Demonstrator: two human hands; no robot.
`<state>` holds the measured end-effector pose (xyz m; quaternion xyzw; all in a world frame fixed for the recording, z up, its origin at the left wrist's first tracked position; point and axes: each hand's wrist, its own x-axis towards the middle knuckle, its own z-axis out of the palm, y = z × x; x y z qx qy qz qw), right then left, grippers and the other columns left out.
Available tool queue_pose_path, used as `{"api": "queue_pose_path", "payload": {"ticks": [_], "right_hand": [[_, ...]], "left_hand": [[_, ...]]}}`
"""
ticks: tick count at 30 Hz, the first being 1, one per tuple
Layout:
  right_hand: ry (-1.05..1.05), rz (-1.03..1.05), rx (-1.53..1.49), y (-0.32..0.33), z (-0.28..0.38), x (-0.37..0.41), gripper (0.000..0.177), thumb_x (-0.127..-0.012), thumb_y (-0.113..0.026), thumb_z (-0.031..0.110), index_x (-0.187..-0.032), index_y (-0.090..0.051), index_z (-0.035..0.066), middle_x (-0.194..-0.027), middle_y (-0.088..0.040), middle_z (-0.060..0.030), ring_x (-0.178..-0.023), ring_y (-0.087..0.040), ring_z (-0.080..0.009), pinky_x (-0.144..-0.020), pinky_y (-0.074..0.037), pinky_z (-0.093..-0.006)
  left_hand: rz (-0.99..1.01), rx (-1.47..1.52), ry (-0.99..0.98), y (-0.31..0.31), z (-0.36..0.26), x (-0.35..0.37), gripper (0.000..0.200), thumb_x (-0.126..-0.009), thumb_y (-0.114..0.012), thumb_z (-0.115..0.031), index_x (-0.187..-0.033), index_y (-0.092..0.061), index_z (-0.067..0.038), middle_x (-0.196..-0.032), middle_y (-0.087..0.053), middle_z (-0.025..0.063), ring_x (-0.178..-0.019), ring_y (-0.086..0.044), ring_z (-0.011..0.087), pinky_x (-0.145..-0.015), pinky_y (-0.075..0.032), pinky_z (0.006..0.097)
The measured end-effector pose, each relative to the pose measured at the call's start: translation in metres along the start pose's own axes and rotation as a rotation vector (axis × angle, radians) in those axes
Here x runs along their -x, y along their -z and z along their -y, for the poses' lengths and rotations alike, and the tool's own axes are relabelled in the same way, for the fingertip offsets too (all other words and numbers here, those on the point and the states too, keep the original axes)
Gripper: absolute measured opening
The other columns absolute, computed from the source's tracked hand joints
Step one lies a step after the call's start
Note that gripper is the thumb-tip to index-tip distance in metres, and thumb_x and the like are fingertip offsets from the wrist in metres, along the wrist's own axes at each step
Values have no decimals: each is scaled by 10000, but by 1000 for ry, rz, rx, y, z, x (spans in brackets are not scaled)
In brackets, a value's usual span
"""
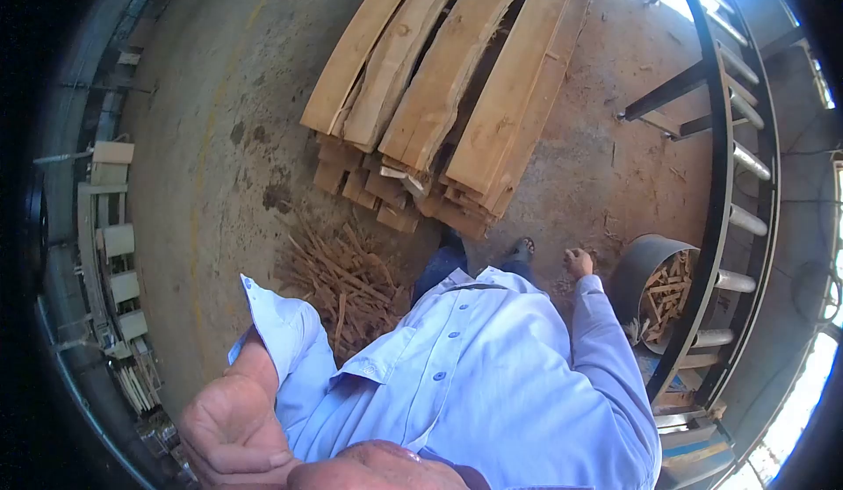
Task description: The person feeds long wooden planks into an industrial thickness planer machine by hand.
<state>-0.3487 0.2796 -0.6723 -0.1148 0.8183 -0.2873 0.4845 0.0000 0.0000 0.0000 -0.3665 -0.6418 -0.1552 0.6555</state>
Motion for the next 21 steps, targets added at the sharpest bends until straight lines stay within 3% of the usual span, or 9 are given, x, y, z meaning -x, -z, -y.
{"api": "queue_pose_path", "payload": {"ticks": [2,3,5,7,8,9,11,16,21], "right_hand": [[-23,10,-94,-7,11,21,291,-941,-611,303,-1009,-651,23,-860,-690,-103,-664,-665,-205,-516,-510,-345],[-89,4,-109,-15,33,59,282,-935,-613,279,-1016,-652,12,-863,-687,-111,-666,-663,-210,-536,-520,-352],[-72,25,-124,-52,29,46,300,-914,-642,259,-1037,-653,-14,-873,-687,-132,-683,-673,-218,-569,-535,-353],[193,106,259,-72,58,54,313,-906,-656,259,-1039,-647,-24,-883,-691,-128,-682,-673,-198,-569,-531,-337],[186,101,260,-84,73,59,313,-906,-656,259,-1039,-647,-24,-883,-691,-128,-682,-673,-198,-569,-531,-337],[44,94,167,-95,98,63,319,-905,-658,262,-1051,-647,-21,-891,-695,-123,-696,-674,-189,-581,-530,-325],[-112,77,72,-107,132,62,325,-905,-660,265,-1064,-647,-18,-899,-699,-118,-710,-675,-180,-592,-528,-313],[89,-43,62,-125,187,55,321,-943,-618,279,-1104,-652,4,-923,-703,-94,-777,-676,-156,-637,-518,-288],[83,-53,21,-141,207,68,317,-962,-596,277,-1124,-645,9,-960,-700,-80,-789,-676,-149,-646,-516,-285]], "left_hand": [[74,92,128,2,10,0,243,-818,-663,21,-593,-588,-27,-563,-619,8,-487,-596,89,-460,-499,184],[7,82,132,61,9,6,243,-818,-663,21,-593,-588,-27,-563,-619,8,-487,-596,89,-460,-499,184],[53,-1,151,106,-10,15,145,-765,-664,-21,-632,-659,-78,-571,-632,-53,-542,-627,31,-591,-522,148],[22,-50,124,133,-6,27,133,-755,-672,-26,-633,-653,-75,-627,-648,-44,-551,-630,52,-576,-510,155],[-3,-106,114,145,-4,31,123,-746,-681,-30,-635,-647,-72,-683,-664,-34,-560,-633,74,-561,-498,162],[-10,-103,118,152,10,35,123,-746,-681,-30,-635,-647,-72,-683,-664,-34,-560,-633,74,-561,-498,162],[-60,108,97,158,49,39,244,-796,-677,56,-586,-587,-29,-543,-589,-13,-479,-579,77,-452,-487,180],[-124,154,96,191,75,57,240,-758,-704,75,-582,-579,-32,-562,-592,-20,-485,-578,67,-460,-493,179],[-127,190,189,211,87,73,240,-755,-705,78,-584,-577,-31,-562,-582,-29,-496,-579,59,-476,-507,173]]}}
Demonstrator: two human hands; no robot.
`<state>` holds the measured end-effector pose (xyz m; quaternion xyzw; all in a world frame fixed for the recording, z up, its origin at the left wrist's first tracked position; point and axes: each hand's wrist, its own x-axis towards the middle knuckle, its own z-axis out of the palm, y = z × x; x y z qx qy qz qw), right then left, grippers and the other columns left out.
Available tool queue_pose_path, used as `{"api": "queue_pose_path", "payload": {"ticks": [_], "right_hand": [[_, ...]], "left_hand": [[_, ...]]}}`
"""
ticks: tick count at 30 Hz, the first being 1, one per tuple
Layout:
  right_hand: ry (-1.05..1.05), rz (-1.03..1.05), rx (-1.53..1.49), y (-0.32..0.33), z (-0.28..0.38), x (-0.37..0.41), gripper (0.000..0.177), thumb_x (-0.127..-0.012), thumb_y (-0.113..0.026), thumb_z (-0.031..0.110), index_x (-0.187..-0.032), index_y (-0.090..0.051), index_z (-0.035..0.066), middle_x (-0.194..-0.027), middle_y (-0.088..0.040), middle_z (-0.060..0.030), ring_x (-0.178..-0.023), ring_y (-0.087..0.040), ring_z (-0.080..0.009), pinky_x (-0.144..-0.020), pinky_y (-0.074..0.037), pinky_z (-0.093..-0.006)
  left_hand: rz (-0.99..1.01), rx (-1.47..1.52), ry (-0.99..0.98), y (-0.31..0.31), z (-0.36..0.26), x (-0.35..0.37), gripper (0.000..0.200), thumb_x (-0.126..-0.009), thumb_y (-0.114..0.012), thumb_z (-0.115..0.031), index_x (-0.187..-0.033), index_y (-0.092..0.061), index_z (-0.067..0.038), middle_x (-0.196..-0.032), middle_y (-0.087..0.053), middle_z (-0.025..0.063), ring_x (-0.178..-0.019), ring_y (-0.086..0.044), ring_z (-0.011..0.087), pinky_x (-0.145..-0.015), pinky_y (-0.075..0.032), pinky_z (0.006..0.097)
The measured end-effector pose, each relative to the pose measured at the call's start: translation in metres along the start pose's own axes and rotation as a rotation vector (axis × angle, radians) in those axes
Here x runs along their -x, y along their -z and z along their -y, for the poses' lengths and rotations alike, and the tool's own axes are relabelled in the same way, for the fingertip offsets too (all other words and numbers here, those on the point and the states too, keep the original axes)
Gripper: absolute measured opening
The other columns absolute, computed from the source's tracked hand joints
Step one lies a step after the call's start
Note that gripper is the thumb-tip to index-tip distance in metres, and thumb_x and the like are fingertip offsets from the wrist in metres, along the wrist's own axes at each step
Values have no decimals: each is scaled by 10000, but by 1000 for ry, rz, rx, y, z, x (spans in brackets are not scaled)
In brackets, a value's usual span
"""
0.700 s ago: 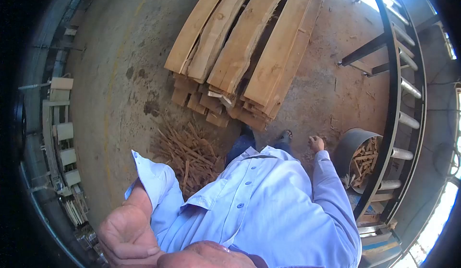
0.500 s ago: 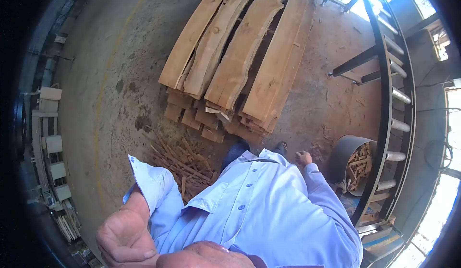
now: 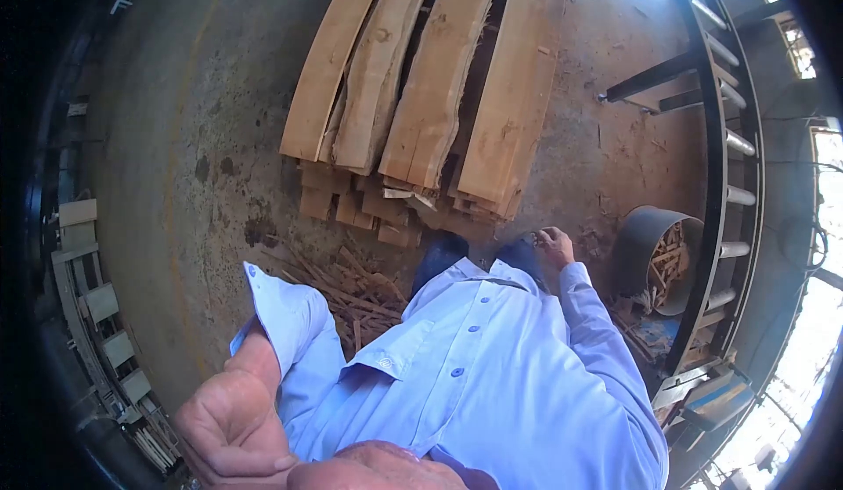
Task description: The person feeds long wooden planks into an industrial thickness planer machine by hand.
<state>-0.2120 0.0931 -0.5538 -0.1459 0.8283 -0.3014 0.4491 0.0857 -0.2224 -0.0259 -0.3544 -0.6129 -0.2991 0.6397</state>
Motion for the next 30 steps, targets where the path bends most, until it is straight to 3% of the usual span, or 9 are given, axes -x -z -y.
{"api": "queue_pose_path", "payload": {"ticks": [6,8,13,18,25,30], "right_hand": [[-177,56,19,-8,-46,24,292,-958,-603,269,-1115,-649,26,-924,-692,-66,-732,-653,-148,-616,-507,-283],[-297,52,-22,-7,-57,34,278,-956,-607,265,-1104,-650,34,-888,-680,-57,-700,-637,-142,-586,-499,-284],[-344,52,-5,1,-69,43,280,-961,-602,266,-1082,-648,18,-861,-670,-49,-697,-632,-133,-567,-491,-283],[-160,6,-4,-4,-49,33,274,-965,-598,258,-1082,-652,16,-884,-683,-52,-738,-640,-128,-624,-499,-269],[-119,39,80,-31,-12,16,299,-954,-611,263,-1100,-652,6,-927,-703,-80,-774,-658,-143,-660,-507,-284],[-29,102,316,-66,-20,-11,301,-935,-634,260,-1066,-664,-10,-881,-708,-93,-777,-670,-154,-687,-520,-292]], "left_hand": [[-24,-76,-4,22,1,10,231,-752,-694,90,-590,-573,-21,-565,-570,-37,-508,-584,66,-490,-517,174],[-24,37,71,31,1,19,203,-743,-691,95,-605,-594,-16,-580,-573,-37,-513,-577,67,-495,-517,174],[-100,-2,79,39,2,34,197,-743,-687,101,-610,-603,-18,-585,-573,-38,-516,-570,63,-498,-514,170],[-112,-9,131,45,8,51,221,-747,-685,100,-595,-587,-28,-589,-575,-40,-516,-570,60,-499,-514,168],[-169,18,180,46,23,74,238,-761,-665,99,-589,-575,-39,-554,-577,-36,-491,-578,59,-488,-510,167],[-216,94,276,44,38,99,228,-796,-642,77,-615,-573,-43,-564,-607,-8,-478,-589,74,-471,-502,170]]}}
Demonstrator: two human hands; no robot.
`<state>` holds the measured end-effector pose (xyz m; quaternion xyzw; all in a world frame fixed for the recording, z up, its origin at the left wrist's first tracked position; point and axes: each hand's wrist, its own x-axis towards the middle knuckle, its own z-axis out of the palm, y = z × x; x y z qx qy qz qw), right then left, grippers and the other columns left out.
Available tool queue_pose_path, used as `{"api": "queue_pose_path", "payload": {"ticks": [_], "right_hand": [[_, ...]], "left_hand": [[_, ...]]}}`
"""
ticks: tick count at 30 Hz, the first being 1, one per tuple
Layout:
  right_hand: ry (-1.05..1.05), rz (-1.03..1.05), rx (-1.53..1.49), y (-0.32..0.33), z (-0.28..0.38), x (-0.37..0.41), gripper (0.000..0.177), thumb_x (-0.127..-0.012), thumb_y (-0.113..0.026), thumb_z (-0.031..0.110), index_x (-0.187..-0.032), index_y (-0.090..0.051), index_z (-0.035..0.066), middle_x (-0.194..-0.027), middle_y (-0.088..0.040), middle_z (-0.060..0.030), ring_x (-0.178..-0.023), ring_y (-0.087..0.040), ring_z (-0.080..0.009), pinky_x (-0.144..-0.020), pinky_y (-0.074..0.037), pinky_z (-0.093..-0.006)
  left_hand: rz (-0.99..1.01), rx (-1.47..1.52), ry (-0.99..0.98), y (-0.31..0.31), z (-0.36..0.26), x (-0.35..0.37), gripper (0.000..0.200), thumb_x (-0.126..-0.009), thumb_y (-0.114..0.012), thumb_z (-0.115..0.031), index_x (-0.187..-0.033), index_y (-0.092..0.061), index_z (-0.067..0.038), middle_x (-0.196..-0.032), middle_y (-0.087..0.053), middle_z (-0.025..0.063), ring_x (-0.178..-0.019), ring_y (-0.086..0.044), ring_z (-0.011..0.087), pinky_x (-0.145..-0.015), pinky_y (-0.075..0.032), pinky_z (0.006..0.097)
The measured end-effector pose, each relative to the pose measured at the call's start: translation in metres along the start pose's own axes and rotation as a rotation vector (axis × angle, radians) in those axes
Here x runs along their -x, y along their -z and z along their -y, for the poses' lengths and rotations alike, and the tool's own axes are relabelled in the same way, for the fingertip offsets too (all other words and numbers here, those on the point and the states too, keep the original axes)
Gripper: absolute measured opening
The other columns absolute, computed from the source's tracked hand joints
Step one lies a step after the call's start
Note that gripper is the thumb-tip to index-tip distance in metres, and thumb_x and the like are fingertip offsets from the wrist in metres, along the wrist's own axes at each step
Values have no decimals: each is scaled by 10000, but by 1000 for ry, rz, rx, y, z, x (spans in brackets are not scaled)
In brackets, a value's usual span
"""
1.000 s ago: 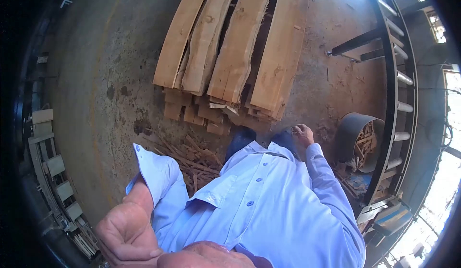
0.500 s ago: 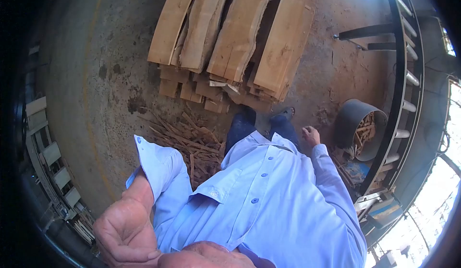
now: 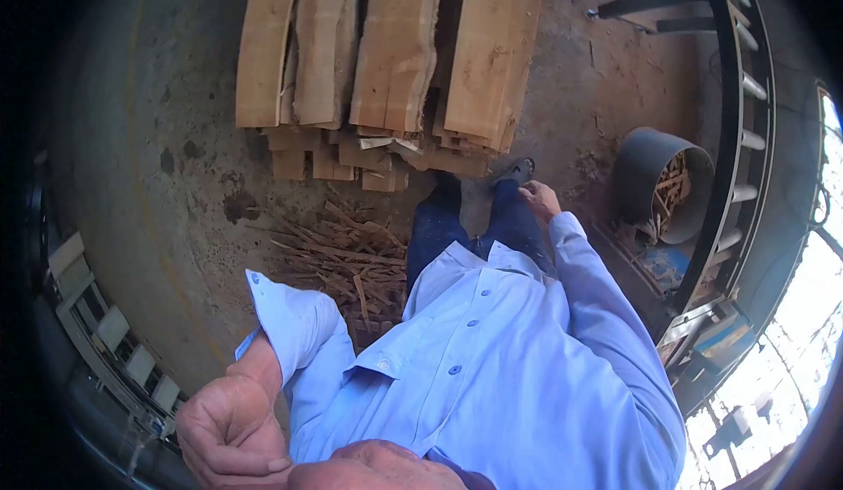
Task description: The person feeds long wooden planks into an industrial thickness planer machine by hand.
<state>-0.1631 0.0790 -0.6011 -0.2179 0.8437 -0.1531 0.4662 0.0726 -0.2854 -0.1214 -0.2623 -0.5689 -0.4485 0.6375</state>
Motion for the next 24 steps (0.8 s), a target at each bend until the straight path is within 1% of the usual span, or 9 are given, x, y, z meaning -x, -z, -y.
{"api": "queue_pose_path", "payload": {"ticks": [3,5,6,8,9,10,12,16,24], "right_hand": [[7,9,-105,-17,7,-13,293,-937,-630,259,-1068,-666,-1,-856,-703,-85,-755,-657,-147,-692,-521,-291],[-39,36,-180,-20,27,-4,303,-925,-625,271,-1067,-670,7,-901,-706,-126,-812,-671,-211,-735,-521,-330],[-64,53,-241,-16,39,-2,313,-914,-621,283,-1067,-675,16,-945,-709,-166,-869,-686,-276,-778,-521,-369],[-27,8,-265,-17,44,7,311,-918,-617,277,-1072,-670,13,-946,-707,-168,-868,-685,-276,-781,-521,-369],[14,-25,-277,-19,42,17,309,-921,-612,271,-1077,-665,10,-947,-704,-171,-866,-684,-276,-784,-520,-369],[-5,-36,-305,-19,41,26,312,-920,-614,272,-1076,-661,6,-947,-701,-174,-869,-682,-277,-787,-519,-371],[12,-113,-312,-26,23,46,316,-915,-626,272,-1072,-652,-1,-936,-694,-180,-863,-677,-278,-787,-516,-368],[-242,-177,-384,-20,-7,111,288,-956,-597,256,-1061,-651,-7,-817,-669,-70,-722,-605,-126,-659,-495,-289],[-557,-230,-399,-91,-133,206,263,-942,-617,214,-1067,-660,-13,-858,-670,-61,-723,-622,-119,-645,-513,-266]], "left_hand": [[-21,192,98,26,21,25,188,-836,-619,56,-663,-588,-13,-535,-596,-10,-475,-606,99,-469,-510,164],[762,568,703,86,33,61,421,-874,-696,-263,-516,-556,-91,-606,-613,41,-528,-610,162,-490,-511,277],[32,443,508,66,66,144,333,-913,-651,-283,-670,-602,-62,-724,-633,70,-606,-610,156,-551,-508,275],[-41,-457,1169,61,106,250,187,-957,-613,-197,-1016,-591,-20,-873,-647,69,-741,-619,166,-709,-509,265],[-389,-185,1479,42,141,283,186,-957,-613,-159,-1066,-581,-12,-867,-644,57,-751,-612,142,-695,-503,266],[-408,-172,1715,42,161,344,166,-955,-615,-174,-1031,-601,-27,-858,-645,59,-766,-607,115,-685,-492,255],[43,-584,1984,48,181,503,305,-863,-714,-271,-1012,-636,-16,-924,-672,113,-851,-639,192,-764,-519,339],[312,-891,1896,25,218,622,614,-799,-749,-338,-1204,-528,68,-1209,-588,273,-1144,-566,398,-973,-456,453],[421,-722,2194,30,248,634,677,-818,-730,-342,-1262,-468,96,-1310,-508,331,-1252,-489,427,-1039,-414,444]]}}
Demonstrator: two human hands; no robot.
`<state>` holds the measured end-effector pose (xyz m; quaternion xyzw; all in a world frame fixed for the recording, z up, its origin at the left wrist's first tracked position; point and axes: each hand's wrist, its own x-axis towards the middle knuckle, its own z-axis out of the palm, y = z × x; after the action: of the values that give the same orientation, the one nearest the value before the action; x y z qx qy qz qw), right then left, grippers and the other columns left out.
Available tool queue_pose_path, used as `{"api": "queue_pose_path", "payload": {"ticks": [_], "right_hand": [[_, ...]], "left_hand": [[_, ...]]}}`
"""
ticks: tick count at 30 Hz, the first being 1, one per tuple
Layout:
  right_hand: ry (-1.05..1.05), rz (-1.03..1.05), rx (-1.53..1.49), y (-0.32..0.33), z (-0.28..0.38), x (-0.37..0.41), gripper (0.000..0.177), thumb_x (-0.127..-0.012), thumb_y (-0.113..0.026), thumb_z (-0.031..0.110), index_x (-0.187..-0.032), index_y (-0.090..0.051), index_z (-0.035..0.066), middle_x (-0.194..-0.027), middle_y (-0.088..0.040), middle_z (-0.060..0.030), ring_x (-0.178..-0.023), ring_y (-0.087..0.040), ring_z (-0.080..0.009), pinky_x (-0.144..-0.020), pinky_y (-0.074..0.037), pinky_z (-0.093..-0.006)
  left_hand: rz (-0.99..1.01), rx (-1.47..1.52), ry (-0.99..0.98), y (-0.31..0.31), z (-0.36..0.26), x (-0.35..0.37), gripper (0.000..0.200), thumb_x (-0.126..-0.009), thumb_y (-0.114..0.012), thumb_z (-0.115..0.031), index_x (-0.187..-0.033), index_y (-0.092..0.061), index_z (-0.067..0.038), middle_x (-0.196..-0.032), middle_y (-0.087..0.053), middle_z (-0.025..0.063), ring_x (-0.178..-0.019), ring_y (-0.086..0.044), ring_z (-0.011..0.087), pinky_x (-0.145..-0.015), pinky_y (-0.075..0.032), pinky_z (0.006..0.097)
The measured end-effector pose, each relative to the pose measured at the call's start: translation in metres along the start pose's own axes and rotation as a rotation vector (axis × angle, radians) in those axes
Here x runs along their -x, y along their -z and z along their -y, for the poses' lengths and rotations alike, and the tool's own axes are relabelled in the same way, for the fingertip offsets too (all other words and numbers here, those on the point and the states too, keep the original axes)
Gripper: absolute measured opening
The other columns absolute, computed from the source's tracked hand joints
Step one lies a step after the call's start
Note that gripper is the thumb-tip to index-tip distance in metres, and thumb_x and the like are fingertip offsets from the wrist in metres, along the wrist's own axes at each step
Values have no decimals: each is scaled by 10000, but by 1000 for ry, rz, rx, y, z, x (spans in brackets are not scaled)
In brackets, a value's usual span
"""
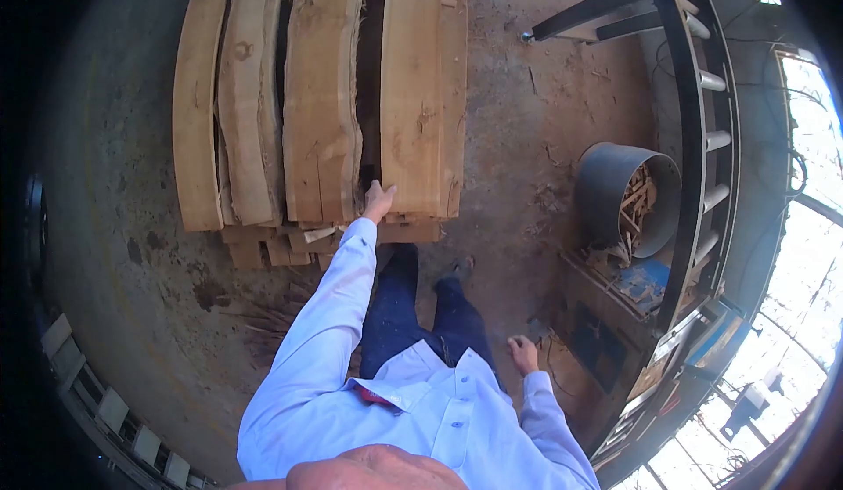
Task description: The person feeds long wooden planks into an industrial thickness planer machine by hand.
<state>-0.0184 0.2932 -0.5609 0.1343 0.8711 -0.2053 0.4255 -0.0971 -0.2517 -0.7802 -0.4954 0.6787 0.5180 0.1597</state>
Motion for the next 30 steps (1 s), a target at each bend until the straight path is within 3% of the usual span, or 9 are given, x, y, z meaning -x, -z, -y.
{"api": "queue_pose_path", "payload": {"ticks": [4,6,11,13,16,18,23,25,30], "right_hand": [[-118,84,-172,-19,31,-1,267,-942,-618,224,-1072,-666,-4,-853,-684,-64,-729,-627,-117,-641,-503,-262],[197,44,-33,-31,47,-18,281,-938,-624,240,-1070,-666,-4,-824,-686,-66,-724,-623,-112,-646,-495,-264],[360,43,-144,-44,144,-32,327,-928,-628,273,-1075,-664,-16,-803,-683,-80,-735,-630,-131,-677,-502,-286],[330,138,-161,-46,183,-27,367,-921,-634,342,-1114,-674,32,-1006,-708,-152,-956,-676,-243,-851,-512,-344],[341,327,-492,-58,220,-21,510,-927,-639,392,-1235,-594,-13,-1164,-659,-158,-1062,-631,-228,-910,-491,-340],[454,533,-623,-39,246,6,688,-914,-656,427,-1370,-451,-47,-1335,-554,-178,-1194,-552,-234,-985,-449,-336],[568,864,-797,3,239,60,760,-892,-679,414,-1429,-366,-23,-1437,-452,-150,-1310,-449,-269,-1109,-331,-370],[527,864,-1059,-2,204,58,693,-918,-657,384,-1427,-377,5,-1386,-495,-138,-1283,-477,-265,-1061,-390,-371],[406,639,-1500,72,130,93,542,-968,-602,321,-1379,-418,21,-1332,-526,-112,-1232,-518,-251,-1029,-433,-408]], "left_hand": [[12,-25,-128,6,22,-8,627,-851,-705,-371,-1228,-520,94,-1231,-593,282,-1179,-567,403,-968,-459,439],[22,-16,-148,7,25,-6,607,-871,-697,-374,-1227,-541,93,-1165,-644,227,-1110,-616,326,-942,-474,387],[291,234,-215,60,-17,59,494,-896,-678,-342,-1159,-604,69,-1052,-685,126,-890,-656,216,-798,-522,330],[358,326,-173,82,-38,92,456,-909,-671,-328,-1178,-602,35,-1031,-682,96,-853,-657,185,-733,-533,327],[459,498,-66,113,-78,156,413,-930,-658,-309,-1210,-592,-13,-1003,-678,34,-787,-655,118,-685,-542,304],[506,438,-268,126,-87,202,407,-936,-654,-284,-1228,-576,-11,-1024,-670,19,-801,-656,107,-698,-546,289],[569,442,-148,117,-111,320,397,-946,-636,-256,-1253,-564,-14,-1047,-682,33,-848,-664,100,-711,-549,258],[574,438,-105,93,-116,363,402,-953,-622,-251,-1273,-544,-21,-1129,-663,55,-923,-672,152,-774,-573,333],[712,574,-154,-5,-153,459,466,-906,-689,-250,-1307,-535,-70,-1135,-649,21,-940,-657,142,-797,-553,303]]}}
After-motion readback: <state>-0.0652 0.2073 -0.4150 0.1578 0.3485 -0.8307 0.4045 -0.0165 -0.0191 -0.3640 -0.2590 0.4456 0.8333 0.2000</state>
